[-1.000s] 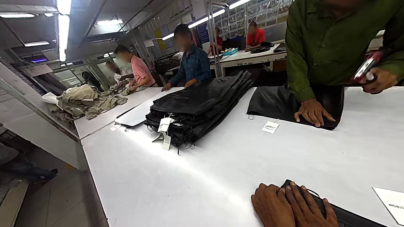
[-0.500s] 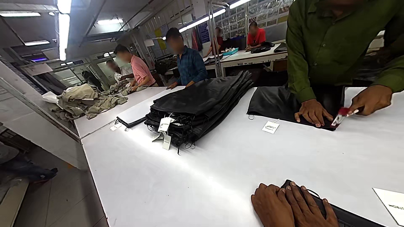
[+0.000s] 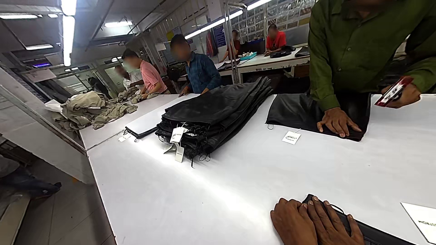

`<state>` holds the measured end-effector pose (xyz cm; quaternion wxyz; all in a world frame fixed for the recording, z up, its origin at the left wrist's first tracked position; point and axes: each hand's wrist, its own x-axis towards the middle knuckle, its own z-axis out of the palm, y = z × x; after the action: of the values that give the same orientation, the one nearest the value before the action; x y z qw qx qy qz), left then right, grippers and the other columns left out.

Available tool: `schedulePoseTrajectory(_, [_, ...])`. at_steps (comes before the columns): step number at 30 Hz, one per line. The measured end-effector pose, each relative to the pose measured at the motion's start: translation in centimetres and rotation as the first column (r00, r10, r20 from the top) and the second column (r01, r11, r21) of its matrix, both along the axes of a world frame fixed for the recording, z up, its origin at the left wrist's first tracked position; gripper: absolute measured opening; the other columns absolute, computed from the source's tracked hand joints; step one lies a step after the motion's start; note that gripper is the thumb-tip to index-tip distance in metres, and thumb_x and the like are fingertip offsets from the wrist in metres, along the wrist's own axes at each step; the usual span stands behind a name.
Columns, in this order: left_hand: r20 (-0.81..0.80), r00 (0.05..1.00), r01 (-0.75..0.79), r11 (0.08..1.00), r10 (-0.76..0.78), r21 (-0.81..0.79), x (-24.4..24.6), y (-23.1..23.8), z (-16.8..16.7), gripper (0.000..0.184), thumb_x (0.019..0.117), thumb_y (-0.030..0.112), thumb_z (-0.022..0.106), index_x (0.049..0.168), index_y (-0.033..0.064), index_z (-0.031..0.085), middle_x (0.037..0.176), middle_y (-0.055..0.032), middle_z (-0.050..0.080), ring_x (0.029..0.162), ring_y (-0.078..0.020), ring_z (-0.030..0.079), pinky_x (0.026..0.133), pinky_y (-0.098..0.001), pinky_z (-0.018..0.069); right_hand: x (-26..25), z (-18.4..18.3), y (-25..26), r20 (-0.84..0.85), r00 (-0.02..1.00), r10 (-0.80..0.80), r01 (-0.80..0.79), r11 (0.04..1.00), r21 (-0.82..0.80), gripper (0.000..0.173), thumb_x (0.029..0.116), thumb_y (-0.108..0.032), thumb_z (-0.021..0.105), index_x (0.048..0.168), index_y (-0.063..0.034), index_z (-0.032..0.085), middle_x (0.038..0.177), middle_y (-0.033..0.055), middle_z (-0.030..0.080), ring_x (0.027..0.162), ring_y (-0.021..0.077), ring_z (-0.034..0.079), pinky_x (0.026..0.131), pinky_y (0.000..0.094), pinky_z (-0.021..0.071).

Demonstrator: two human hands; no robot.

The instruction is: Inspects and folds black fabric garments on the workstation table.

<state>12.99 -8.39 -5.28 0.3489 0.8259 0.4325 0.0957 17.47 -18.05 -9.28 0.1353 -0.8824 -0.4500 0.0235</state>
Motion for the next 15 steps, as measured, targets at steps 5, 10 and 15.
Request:
schedulePoseTrajectory(5, [0.004, 1.0, -0.001, 1.0, 0.001, 0.005, 0.0, 0.0, -0.1, 0.034, 0.1011, 0.037, 0.056, 0.106, 0.0125, 0.078, 0.101, -0.0051, 0.072, 0.101, -0.0217, 0.067, 0.087, -0.0451, 0.0484, -0.1, 0.3, 0.0, -0.01, 1.0, -0.004, 0.004, 1.0, -0.019, 0.069, 0.1047, -0.044, 0.029, 0.158, 0.0003, 0.032, 0.166, 0.0175, 0.028, 0.154, 0.0439, 0.023, 0.116, 0.0742, 0.0099])
schedulePoseTrajectory(10, [0.01, 1.0, -0.001, 1.0, 0.001, 0.001, 0.0, 0.0, 0.2, 0.034, 0.1005, 0.036, 0.056, 0.106, 0.0115, 0.078, 0.101, -0.0058, 0.072, 0.101, -0.0223, 0.067, 0.087, -0.0463, 0.0481, 0.0, -0.1, 0.0, 0.004, 1.0, 0.001, -0.001, 1.0, 0.011, 0.07, 0.1046, -0.045, 0.029, 0.158, 0.0007, 0.033, 0.165, 0.018, 0.031, 0.152, 0.0457, 0.025, 0.115, 0.0751, 0.0116])
schedulePoseTrajectory(15, [0.004, 1.0, -0.009, 1.0, 0.009, 0.008, 0.2, 0.3, -0.9, 0.033, 0.1013, 0.038, 0.055, 0.105, 0.015, 0.079, 0.1, -0.0027, 0.071, 0.099, -0.0192, 0.067, 0.087, -0.0435, 0.0483, 0.2, -0.3, 0.0, 0.005, 1.0, 0.006, -0.006, 1.0, -0.006, 0.072, 0.1044, -0.047, 0.028, 0.159, 0.0004, 0.031, 0.166, 0.0179, 0.03, 0.153, 0.0452, 0.024, 0.115, 0.0754, 0.011])
